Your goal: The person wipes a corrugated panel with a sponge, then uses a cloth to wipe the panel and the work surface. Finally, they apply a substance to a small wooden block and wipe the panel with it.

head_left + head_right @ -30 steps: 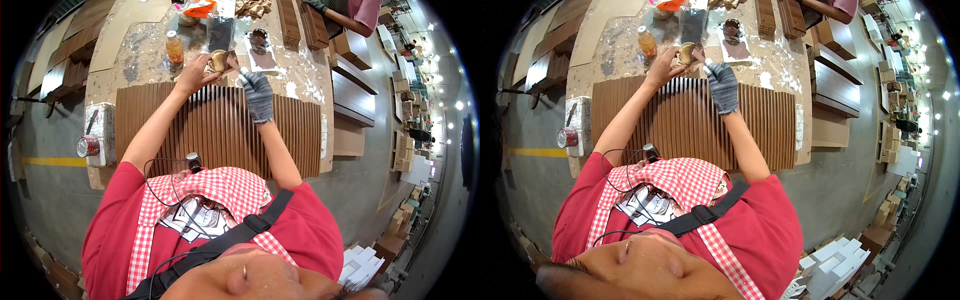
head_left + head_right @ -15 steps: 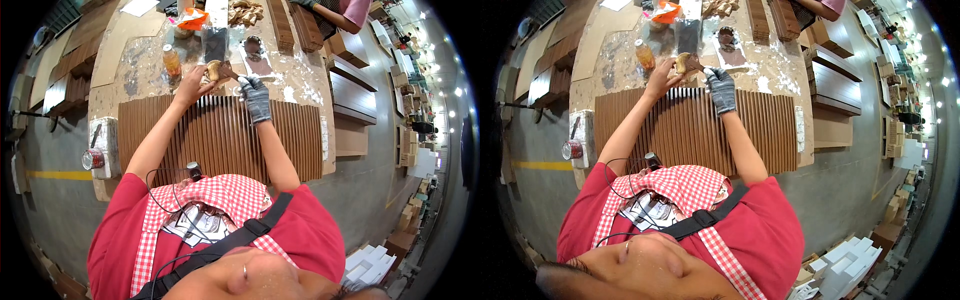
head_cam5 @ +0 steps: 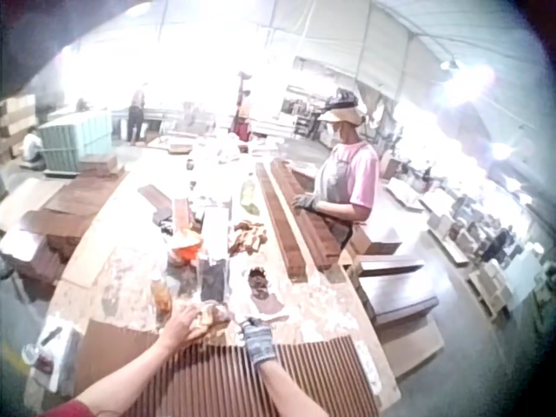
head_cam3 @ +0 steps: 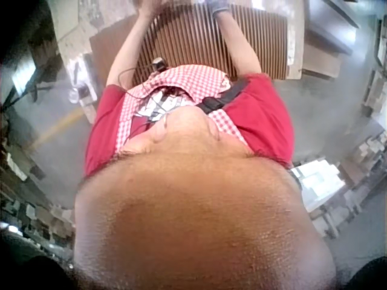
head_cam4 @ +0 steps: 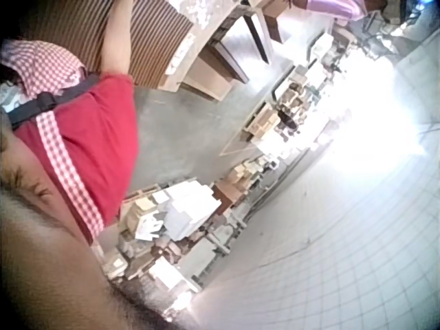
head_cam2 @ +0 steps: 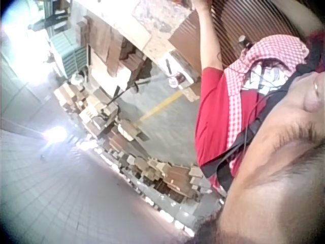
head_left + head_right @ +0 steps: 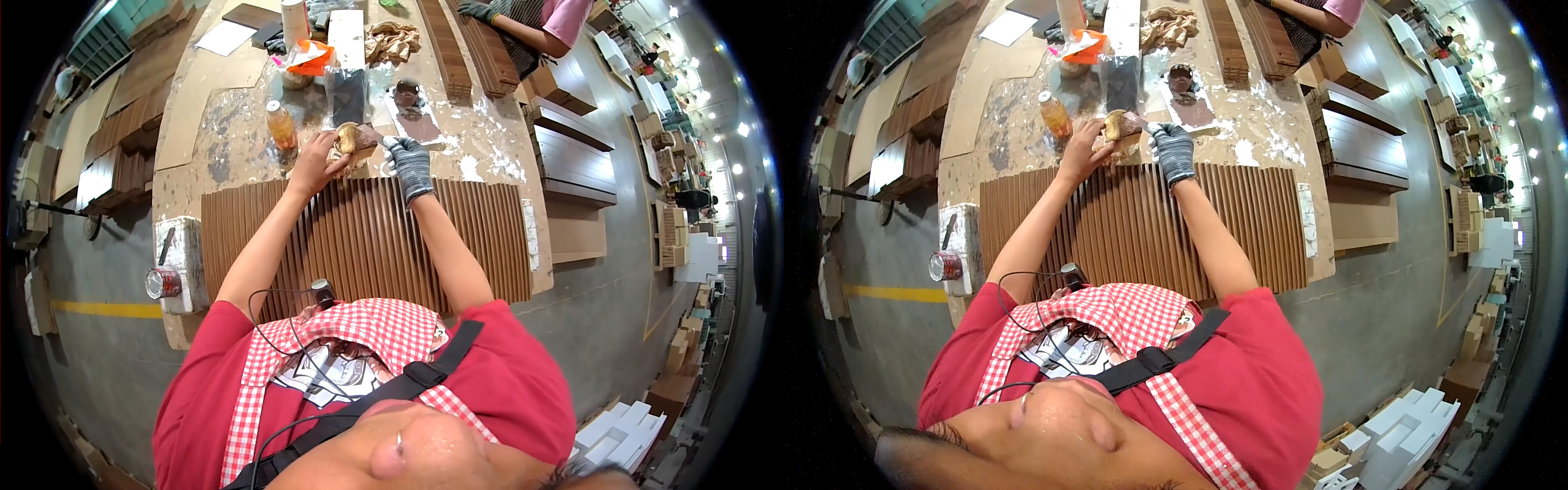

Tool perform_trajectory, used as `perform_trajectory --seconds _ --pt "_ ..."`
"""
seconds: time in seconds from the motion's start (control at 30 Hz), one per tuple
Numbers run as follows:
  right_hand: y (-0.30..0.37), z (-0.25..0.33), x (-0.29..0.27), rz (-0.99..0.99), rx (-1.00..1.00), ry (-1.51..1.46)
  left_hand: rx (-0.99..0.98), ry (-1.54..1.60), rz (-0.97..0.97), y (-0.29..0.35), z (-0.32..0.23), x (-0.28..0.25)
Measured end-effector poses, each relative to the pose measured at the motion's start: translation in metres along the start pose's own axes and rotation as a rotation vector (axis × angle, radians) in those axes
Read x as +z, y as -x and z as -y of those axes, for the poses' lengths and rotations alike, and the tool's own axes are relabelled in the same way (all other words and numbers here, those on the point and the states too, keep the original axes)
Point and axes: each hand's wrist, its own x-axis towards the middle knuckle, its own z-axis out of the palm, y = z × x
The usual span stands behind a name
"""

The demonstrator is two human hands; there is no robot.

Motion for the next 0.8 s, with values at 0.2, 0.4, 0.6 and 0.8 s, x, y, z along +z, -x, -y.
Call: perform_trajectory --seconds 0.2,0.4,0.6,0.8 --pt "0.0 -0.002 0.004 0.042 0.041 -0.069 0.007 -0.006 0.009 0.0 -0.001 -0.001" --pt "-0.005 -0.003 0.0 -0.065 -0.047 -0.055 0.028 -0.027 -0.02 0.001 -0.001 0.002" --pt "0.008 -0.019 0.002 -0.086 -0.757 0.346 0.0 -0.068 -0.023 0.002 0.004 0.004" --pt "0.043 -0.027 0.002 0.027 -0.606 0.419 -0.034 -0.037 0.014 0.005 0.0 0.0"
